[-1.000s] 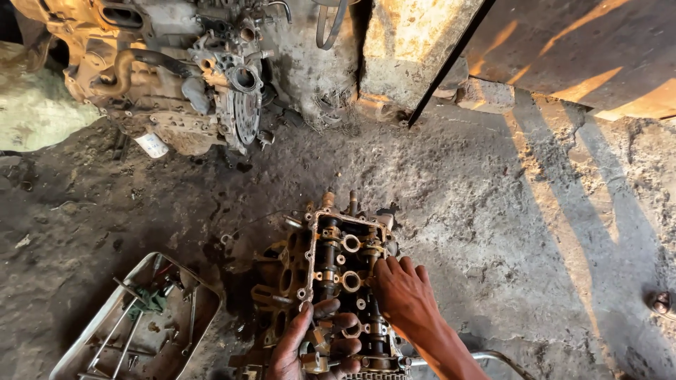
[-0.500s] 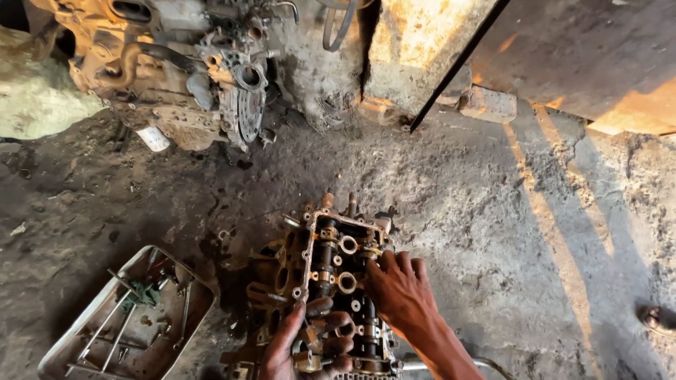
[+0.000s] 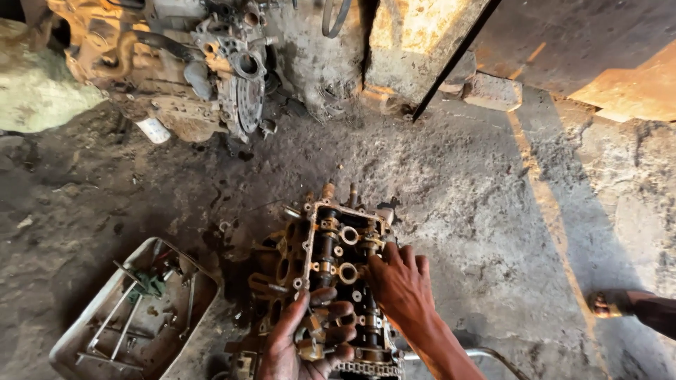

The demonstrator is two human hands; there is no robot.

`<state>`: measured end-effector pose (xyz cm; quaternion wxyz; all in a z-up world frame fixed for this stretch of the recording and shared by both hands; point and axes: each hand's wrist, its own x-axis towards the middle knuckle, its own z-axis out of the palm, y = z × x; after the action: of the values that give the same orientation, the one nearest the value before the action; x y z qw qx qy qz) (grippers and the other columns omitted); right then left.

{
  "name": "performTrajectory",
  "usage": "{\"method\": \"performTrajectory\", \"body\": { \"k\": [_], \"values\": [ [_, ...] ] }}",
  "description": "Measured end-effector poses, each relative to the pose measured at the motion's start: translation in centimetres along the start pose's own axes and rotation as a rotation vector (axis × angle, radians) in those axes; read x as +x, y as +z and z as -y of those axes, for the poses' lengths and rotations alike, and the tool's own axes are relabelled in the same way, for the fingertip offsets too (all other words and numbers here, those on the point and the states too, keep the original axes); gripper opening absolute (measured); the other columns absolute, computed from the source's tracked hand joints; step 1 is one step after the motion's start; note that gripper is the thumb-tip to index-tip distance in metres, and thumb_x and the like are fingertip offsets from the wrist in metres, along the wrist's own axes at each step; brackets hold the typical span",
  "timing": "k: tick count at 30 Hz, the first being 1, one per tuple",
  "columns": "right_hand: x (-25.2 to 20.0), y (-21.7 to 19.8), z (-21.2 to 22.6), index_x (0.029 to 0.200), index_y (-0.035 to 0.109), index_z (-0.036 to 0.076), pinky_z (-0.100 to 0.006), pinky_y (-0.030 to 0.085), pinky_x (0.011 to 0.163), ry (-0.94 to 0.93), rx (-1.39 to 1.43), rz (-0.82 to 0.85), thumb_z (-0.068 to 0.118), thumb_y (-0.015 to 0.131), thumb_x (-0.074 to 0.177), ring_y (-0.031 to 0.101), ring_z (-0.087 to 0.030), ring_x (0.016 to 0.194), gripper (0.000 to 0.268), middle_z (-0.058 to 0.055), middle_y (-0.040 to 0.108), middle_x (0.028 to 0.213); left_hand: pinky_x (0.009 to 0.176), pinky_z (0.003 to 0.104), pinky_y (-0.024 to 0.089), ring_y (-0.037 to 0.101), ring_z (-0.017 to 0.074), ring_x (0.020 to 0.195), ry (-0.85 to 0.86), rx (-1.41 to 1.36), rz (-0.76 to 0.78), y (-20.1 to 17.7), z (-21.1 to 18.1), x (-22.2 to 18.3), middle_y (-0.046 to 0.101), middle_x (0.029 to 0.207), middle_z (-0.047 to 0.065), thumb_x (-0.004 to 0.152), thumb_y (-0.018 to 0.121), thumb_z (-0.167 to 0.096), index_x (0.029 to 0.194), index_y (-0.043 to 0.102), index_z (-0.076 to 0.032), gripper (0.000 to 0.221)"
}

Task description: Installing small internal components into a cylinder head assembly by hand.

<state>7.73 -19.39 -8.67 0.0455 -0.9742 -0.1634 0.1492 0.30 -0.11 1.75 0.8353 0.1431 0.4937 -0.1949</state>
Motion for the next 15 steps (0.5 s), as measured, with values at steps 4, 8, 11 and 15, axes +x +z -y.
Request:
{"method": "performTrajectory", "body": {
  "k": [4,8,11,15],
  "values": [
    [0.4,0.2,-0.3,0.087,0.067,0.019,-0.050,0.044,0.096,0.058,0.002,0.070,0.066,0.046,0.100,0.052,-0.023,0.102,0.053,-0.001,0.059,0.105,0.065,0.055,0.054,0.065,0.0443,0.086,-0.009,0.041,-0.078,0.3,0.0,-0.3,0.072,0.115,0.029,0.097,0.057,-0.041,0.133,0.068,0.000,0.056],
    [0.2,-0.7,0.5,0.114,0.062,0.018,-0.046,0.045,0.095,0.053,-0.031,0.085,0.052,0.057,0.099,0.053,-0.023,0.101,0.037,-0.005,0.060,0.113,0.059,0.054,0.055,0.066,0.0441,0.083,0.028,0.026,-0.041,0.1,0.1,0.0,0.073,0.111,0.028,0.098,0.058,-0.039,0.130,0.070,0.001,0.052],
    [0.3,0.0,0.4,0.099,0.062,0.020,-0.043,0.044,0.090,0.074,0.031,0.047,0.057,0.042,0.104,0.052,-0.020,0.091,0.043,0.001,0.061,0.100,0.060,0.052,0.056,0.067,0.0411,0.081,0.046,0.031,-0.012,0.9,0.0,-0.2,0.073,0.110,0.027,0.100,0.056,-0.039,0.131,0.070,0.002,0.053],
    [-0.2,-0.7,0.2,0.077,0.058,0.021,-0.044,0.041,0.094,0.128,0.086,0.104,0.064,0.042,0.103,0.053,-0.018,0.086,0.053,0.004,0.058,0.082,0.064,0.053,0.054,0.066,0.0434,0.087,0.017,0.062,-0.123,2.2,-0.1,-1.1,0.073,0.115,0.028,0.099,0.057,-0.040,0.133,0.071,0.000,0.054]
  ]
}}
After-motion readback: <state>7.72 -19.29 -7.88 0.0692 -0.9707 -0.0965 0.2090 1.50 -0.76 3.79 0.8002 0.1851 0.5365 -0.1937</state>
